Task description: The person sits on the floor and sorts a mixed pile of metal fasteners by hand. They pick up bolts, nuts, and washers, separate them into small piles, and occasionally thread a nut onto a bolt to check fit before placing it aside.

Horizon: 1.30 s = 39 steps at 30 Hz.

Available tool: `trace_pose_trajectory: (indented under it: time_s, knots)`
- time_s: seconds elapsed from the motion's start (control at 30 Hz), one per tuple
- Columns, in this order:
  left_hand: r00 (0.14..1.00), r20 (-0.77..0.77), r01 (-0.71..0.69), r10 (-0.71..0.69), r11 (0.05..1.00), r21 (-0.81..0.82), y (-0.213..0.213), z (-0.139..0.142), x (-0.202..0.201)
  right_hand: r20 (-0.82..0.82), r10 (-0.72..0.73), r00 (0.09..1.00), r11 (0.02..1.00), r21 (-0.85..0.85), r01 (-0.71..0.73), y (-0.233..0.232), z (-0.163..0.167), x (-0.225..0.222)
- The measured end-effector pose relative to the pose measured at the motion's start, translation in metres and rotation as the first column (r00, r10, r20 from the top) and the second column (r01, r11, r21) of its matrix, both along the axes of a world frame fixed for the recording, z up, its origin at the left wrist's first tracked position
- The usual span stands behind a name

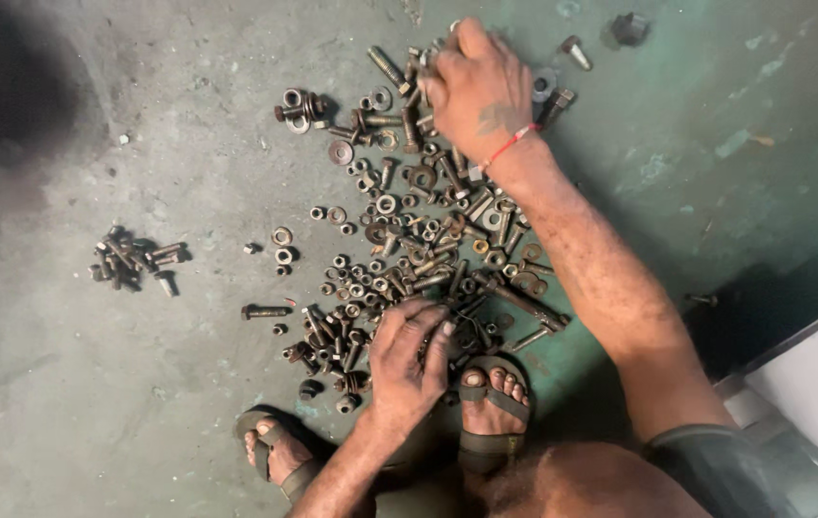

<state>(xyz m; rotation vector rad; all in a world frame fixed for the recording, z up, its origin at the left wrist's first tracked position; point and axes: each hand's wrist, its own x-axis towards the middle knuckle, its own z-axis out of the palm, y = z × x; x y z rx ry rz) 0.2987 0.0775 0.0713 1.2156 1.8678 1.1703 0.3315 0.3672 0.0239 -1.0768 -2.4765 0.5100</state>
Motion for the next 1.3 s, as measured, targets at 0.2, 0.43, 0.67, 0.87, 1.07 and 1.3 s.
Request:
trace_pose_trajectory:
  time_s: [0.2, 0.43, 0.67, 0.87, 1.07, 1.3]
  knots:
    - [0.997, 0.051, -0.046, 0.05, 0.996, -0.077, -0.005, -0.006, -0.004, 0.032, 0.081, 0.996, 0.978, -0.195, -0.073, -0.026, 0.008, 0.024]
    - [0.998, 0.014, -0.061, 0.062, 0.996, -0.064, 0.0, -0.003, -0.016, -0.358, -0.301, 0.884, 0.75, -0.662, -0.013, -0.036, 0.013, 0.1]
    - [0.998, 0.04, -0.055, 0.057, 0.997, -0.05, 0.004, 0.002, -0.015, -0.17, -0.083, 0.982, 0.989, 0.11, 0.103, 0.045, -0.02, 0.117]
    - [0.993, 0.075, -0.091, 0.094, 0.995, -0.047, -0.001, 0.006, -0.016, -0.129, -0.212, 0.969, 0.94, -0.3, 0.166, 0.023, -0.011, 0.104]
    - [0.987, 0.087, -0.125, 0.135, 0.986, -0.113, 0.003, -0.005, -0.022, -0.266, 0.153, 0.952, 0.942, -0.252, -0.221, -0.035, 0.014, 0.094]
    - [0.985, 0.133, -0.104, 0.113, 0.992, -0.071, 0.005, -0.006, -0.018, -0.251, -0.064, 0.966, 0.795, -0.598, -0.103, -0.004, -0.01, 0.023]
